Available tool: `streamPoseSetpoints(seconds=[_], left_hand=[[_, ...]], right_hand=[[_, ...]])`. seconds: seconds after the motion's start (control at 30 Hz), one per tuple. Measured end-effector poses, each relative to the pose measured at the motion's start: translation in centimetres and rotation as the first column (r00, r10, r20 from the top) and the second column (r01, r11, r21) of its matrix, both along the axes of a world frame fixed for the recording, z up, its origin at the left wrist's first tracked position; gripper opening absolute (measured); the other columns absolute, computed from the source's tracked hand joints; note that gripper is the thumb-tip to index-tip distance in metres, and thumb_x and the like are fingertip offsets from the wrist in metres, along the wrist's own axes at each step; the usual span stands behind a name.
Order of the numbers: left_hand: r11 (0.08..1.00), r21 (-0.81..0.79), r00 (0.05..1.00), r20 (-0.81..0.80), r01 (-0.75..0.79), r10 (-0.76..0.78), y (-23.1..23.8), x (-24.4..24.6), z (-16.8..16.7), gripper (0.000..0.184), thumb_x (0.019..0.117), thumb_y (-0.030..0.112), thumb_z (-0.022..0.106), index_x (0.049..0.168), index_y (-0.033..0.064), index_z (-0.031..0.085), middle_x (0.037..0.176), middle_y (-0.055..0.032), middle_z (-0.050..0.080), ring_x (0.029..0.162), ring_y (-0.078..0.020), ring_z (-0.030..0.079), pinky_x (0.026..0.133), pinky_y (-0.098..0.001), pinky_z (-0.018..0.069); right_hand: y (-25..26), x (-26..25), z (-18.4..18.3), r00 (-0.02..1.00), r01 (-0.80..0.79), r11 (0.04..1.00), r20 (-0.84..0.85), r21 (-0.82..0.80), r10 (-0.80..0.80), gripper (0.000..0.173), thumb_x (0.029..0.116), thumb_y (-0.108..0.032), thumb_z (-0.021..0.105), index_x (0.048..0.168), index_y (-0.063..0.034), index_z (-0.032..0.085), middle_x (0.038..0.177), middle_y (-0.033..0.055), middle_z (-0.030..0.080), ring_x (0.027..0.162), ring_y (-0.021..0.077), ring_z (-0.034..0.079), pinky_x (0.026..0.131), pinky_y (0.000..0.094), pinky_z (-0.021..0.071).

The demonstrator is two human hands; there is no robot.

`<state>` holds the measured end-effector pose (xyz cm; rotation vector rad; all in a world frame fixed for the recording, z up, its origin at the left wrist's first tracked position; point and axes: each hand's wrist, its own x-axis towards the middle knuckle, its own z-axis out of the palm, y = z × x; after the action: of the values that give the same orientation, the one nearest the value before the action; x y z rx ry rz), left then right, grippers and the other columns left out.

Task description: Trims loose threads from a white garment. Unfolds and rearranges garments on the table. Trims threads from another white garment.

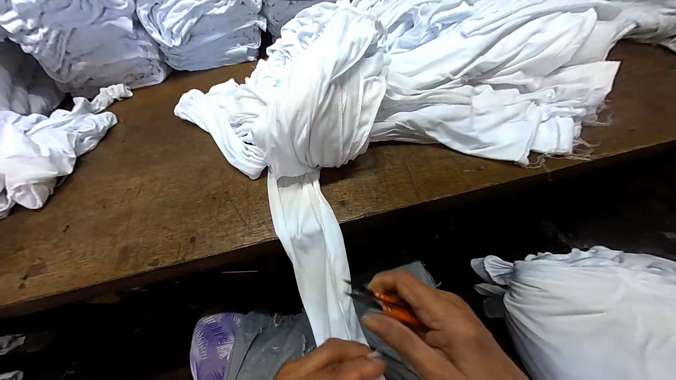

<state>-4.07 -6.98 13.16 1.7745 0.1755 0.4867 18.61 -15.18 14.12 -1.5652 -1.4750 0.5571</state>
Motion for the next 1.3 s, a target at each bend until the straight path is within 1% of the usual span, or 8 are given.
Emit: streamPoseSetpoints(seconds=[0.1, 0.3, 0.77, 0.87, 1.0, 1.13, 1.23, 1.3], left_hand=[[0.994, -0.02, 0.995, 0.009, -0.104, 0.104, 0.3, -0.5, -0.5, 0.049, 0.0895, 0.004, 0.071, 0.137, -0.0027, 0.061, 0.139, -0.0191, 0.058, 0.089, -0.0178, 0.069, 0.07, -0.0306, 0.0618], [0.988, 0.002, 0.988, 0.016, -0.152, 0.152, 0.8, -0.8, -0.6, 0.053, 0.089, 0.001, 0.071, 0.14, -0.0022, 0.058, 0.143, -0.0188, 0.056, 0.087, -0.0179, 0.07, 0.069, -0.031, 0.0628], [0.98, 0.103, 0.985, 0.0, -0.17, 0.171, 0.3, -0.6, -0.4, 0.051, 0.0904, 0.0, 0.069, 0.14, -0.0029, 0.059, 0.142, -0.0189, 0.056, 0.089, -0.0169, 0.07, 0.072, -0.0296, 0.063], [0.969, -0.06, 0.971, 0.005, -0.239, 0.24, 0.4, -0.7, -0.7, 0.059, 0.0875, -0.004, 0.071, 0.144, -0.0029, 0.054, 0.144, -0.018, 0.053, 0.088, -0.0182, 0.069, 0.071, -0.0329, 0.0636], [0.831, -0.414, 0.896, 0.072, -0.372, 0.437, 0.7, -1.0, -1.5, 0.063, 0.0853, -0.01, 0.07, 0.144, -0.0111, 0.048, 0.144, -0.0218, 0.051, 0.097, -0.0238, 0.068, 0.077, -0.0371, 0.0635], [0.766, -0.495, 0.859, 0.073, -0.409, 0.506, 0.3, -0.8, -1.7, 0.061, 0.087, -0.011, 0.067, 0.144, -0.0148, 0.045, 0.143, -0.0247, 0.051, 0.104, -0.0256, 0.067, 0.086, -0.0393, 0.0616], [0.763, -0.518, 0.863, 0.087, -0.387, 0.497, -0.4, -0.4, -1.2, 0.059, 0.088, -0.011, 0.065, 0.143, -0.0158, 0.045, 0.142, -0.0246, 0.052, 0.103, -0.0244, 0.067, 0.086, -0.0394, 0.0605], [0.766, -0.517, 0.863, 0.094, -0.383, 0.496, -0.7, 0.0, -1.0, 0.057, 0.0875, -0.011, 0.066, 0.142, -0.0155, 0.047, 0.14, -0.024, 0.053, 0.105, -0.0258, 0.066, 0.088, -0.041, 0.0604]], right_hand=[[-1.7, 1.3, 0.1, 0.989, -0.035, 0.994, -0.15, -0.101, 0.02, 0.042, 0.1104, -0.036, 0.046, 0.128, -0.0049, 0.068, 0.086, 0.0048, 0.066, 0.072, 0.0104, 0.059, 0.065, 0.0298, 0.0523], [-4.8, 0.7, 0.1, 0.975, -0.214, 0.948, -0.107, -0.237, 0.194, 0.037, 0.1104, -0.025, 0.047, 0.111, -0.0001, 0.074, 0.093, 0.0142, 0.073, 0.085, 0.0217, 0.07, 0.076, 0.0408, 0.0567], [-3.7, -0.9, -0.4, 0.966, -0.148, 0.968, 0.181, -0.205, 0.186, 0.04, 0.1091, -0.031, 0.05, 0.089, -0.0036, 0.072, 0.076, 0.0107, 0.07, 0.068, 0.0238, 0.068, 0.059, 0.0448, 0.0513], [-3.9, -0.8, -0.9, 0.984, -0.098, 0.991, -0.155, -0.089, 0.084, 0.035, 0.1099, -0.02, 0.048, 0.098, 0.001, 0.073, 0.076, 0.0081, 0.069, 0.067, 0.0137, 0.065, 0.061, 0.0317, 0.0534], [-3.8, -0.9, 0.2, 0.646, 0.038, 0.999, -0.762, -0.034, -0.05, 0.041, 0.1133, -0.034, 0.033, 0.112, -0.0067, 0.063, 0.074, -0.007, 0.049, 0.057, 0.0018, 0.042, 0.05, 0.02, 0.037], [-3.6, -1.8, 0.7, 0.866, -0.004, 1.0, -0.5, -0.018, -0.005, 0.041, 0.0933, -0.036, 0.076, 0.108, -0.0014, 0.06, 0.078, -0.0008, 0.054, 0.062, 0.0018, 0.045, 0.053, 0.0174, 0.0377], [-2.8, -3.5, 0.1, 0.971, -0.013, 0.999, -0.239, -0.046, 0.001, 0.047, 0.0884, -0.034, 0.082, 0.106, 0.0049, 0.064, 0.077, 0.0091, 0.061, 0.063, 0.0094, 0.051, 0.055, 0.0235, 0.0428], [-2.1, -3.9, -0.8, 0.977, -0.022, 1.0, -0.212, -0.015, 0.018, 0.03, 0.093, -0.022, 0.076, 0.105, 0.0042, 0.069, 0.083, 0.0117, 0.065, 0.068, 0.012, 0.057, 0.059, 0.0255, 0.0477]])
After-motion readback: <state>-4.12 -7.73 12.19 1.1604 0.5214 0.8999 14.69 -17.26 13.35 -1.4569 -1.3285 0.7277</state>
